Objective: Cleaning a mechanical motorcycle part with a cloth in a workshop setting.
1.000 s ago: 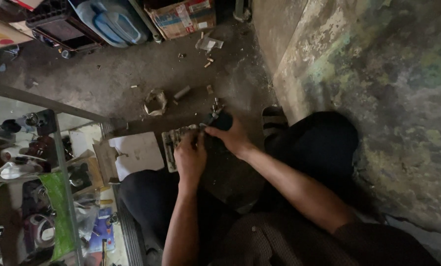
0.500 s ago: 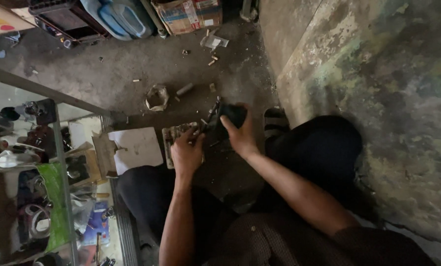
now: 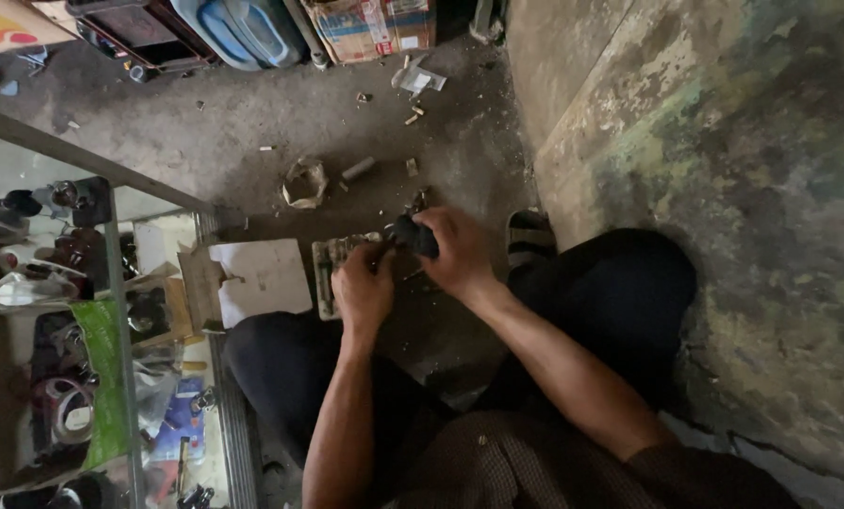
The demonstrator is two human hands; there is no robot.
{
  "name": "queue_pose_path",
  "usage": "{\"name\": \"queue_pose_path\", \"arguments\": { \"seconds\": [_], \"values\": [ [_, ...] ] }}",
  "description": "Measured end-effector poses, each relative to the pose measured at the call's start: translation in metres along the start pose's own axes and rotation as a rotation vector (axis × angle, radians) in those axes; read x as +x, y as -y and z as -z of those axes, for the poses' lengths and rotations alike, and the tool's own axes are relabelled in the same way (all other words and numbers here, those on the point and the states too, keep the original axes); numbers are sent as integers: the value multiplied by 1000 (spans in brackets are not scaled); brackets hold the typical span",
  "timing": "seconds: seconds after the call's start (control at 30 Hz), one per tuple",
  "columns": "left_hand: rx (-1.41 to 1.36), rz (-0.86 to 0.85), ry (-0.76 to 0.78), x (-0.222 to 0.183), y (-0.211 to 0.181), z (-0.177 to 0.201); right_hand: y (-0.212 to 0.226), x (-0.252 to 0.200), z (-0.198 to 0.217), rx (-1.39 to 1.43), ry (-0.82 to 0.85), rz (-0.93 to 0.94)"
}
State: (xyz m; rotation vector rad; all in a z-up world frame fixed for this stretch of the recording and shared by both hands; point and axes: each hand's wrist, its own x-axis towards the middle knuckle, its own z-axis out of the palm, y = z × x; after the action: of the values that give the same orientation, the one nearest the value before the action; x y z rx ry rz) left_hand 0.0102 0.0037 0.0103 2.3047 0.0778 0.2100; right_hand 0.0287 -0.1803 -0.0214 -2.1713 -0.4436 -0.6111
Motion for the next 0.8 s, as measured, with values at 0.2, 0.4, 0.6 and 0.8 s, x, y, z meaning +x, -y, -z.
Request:
{"name": "queue_pose_path", "arguments": {
  "seconds": [0.2, 0.4, 0.6, 0.8],
  "values": [
    [-32, 113, -57, 5, 4, 10, -19, 0, -2, -88, 35, -290],
    [-340, 244, 124, -1, 21, 12, -26, -19, -42, 816, 83, -1127],
    [-614, 233, 385, -4, 8, 26, -39, -38, -52, 1620, 287, -1366],
    [-395, 14, 399, 2, 12, 26, -33, -18, -26, 1982, 304, -1205]
  ]
}}
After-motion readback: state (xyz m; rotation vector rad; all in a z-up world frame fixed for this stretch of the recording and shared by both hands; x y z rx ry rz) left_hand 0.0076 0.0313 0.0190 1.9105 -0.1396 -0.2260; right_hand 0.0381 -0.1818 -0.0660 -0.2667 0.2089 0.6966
